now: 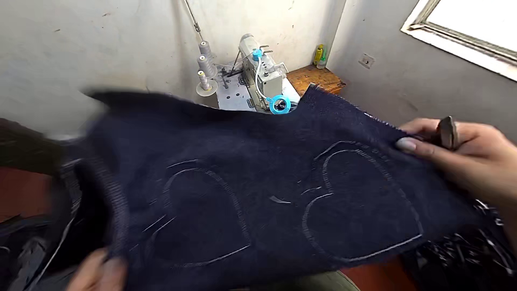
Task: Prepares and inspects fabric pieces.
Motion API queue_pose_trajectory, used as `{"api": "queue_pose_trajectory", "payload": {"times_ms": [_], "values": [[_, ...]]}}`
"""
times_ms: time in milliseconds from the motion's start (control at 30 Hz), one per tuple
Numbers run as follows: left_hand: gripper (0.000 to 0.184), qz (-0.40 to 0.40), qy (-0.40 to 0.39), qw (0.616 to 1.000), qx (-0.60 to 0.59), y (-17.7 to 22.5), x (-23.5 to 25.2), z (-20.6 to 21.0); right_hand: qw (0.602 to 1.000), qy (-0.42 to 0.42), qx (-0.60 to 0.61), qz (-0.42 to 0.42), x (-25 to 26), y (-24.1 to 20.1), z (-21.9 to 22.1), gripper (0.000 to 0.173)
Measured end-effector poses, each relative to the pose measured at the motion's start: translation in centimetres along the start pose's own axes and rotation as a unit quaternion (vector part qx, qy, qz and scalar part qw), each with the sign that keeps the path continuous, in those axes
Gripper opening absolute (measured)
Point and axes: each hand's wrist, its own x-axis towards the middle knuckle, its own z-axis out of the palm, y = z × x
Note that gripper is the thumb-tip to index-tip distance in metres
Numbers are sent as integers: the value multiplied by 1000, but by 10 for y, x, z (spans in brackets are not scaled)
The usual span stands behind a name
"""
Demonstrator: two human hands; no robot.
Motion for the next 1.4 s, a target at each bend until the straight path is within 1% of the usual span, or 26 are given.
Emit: {"api": "queue_pose_trajectory", "payload": {"times_ms": [67,100,167,200,267,300,333,400,433,467,500,533,567,633,700,767,800,867,900,933,1033,1100,1167,1267,1333,1400], "values": [[28,-38,-6,994,103,-8,7,75,990,-20,-138,36,14,28,-25,5],[31,-52,-14,990,132,-22,7,109,981,-44,-180,49,24,46,-29,4],[37,-117,-65,982,135,-56,0,163,963,-90,-245,71,45,100,-22,3],[39,-157,-88,975,134,-71,-6,185,953,-113,-266,92,53,133,-13,7],[42,-213,-128,954,166,-93,-20,222,933,-140,-297,148,57,195,14,17],[46,-228,-145,944,189,-98,-28,238,926,-132,-312,164,53,215,33,21],[48,-229,-151,938,214,-101,-33,251,927,-112,-315,170,46,222,55,26],[50,-209,-116,934,266,-106,-43,272,939,-63,-282,185,29,207,107,28],[49,-201,-88,934,282,-110,-48,278,940,-70,-255,216,16,193,135,34],[48,-188,-53,938,287,-113,-52,282,937,-96,-221,254,3,180,160,44],[47,-170,-18,944,283,-115,-56,283,926,-124,-197,299,-8,170,178,57],[46,-147,11,949,279,-116,-60,282,911,-130,-193,341,-18,164,189,68],[46,-124,29,952,279,-118,-64,280,900,-104,-200,374,-28,166,193,74],[47,-88,29,951,297,-121,-74,274,882,-27,-221,415,-46,184,178,81],[52,-86,-25,940,328,-118,-76,265,869,8,-252,427,-60,212,144,85],[55,-136,-129,911,368,-107,-69,261,865,-22,-268,424,-68,229,118,86],[55,-168,-180,892,380,-101,-63,261,868,-46,-265,418,-71,232,114,87],[52,-214,-242,863,389,-87,-51,264,867,-87,-257,418,-70,226,123,93],[52,-234,-261,850,394,-81,-47,266,859,-99,-256,432,-66,220,133,92],[54,-249,-273,840,397,-79,-44,268,848,-99,-255,454,-61,216,143,84],[69,-270,-299,816,414,-78,-40,275,816,-71,-254,514,-48,223,157,53],[76,-285,-310,808,412,-76,-38,274,820,-80,-248,510,-42,237,152,39],[81,-295,-309,810,401,-74,-35,271,832,-119,-261,475,-34,248,143,35],[85,-296,-295,817,397,-71,-31,275,850,-144,-278,424,-16,257,130,35],[88,-317,-315,800,401,-72,-26,280,857,-169,-264,409,-2,267,125,35],[91,-343,-340,777,403,-72,-20,282,861,-176,-260,399,7,272,123,33]]}}
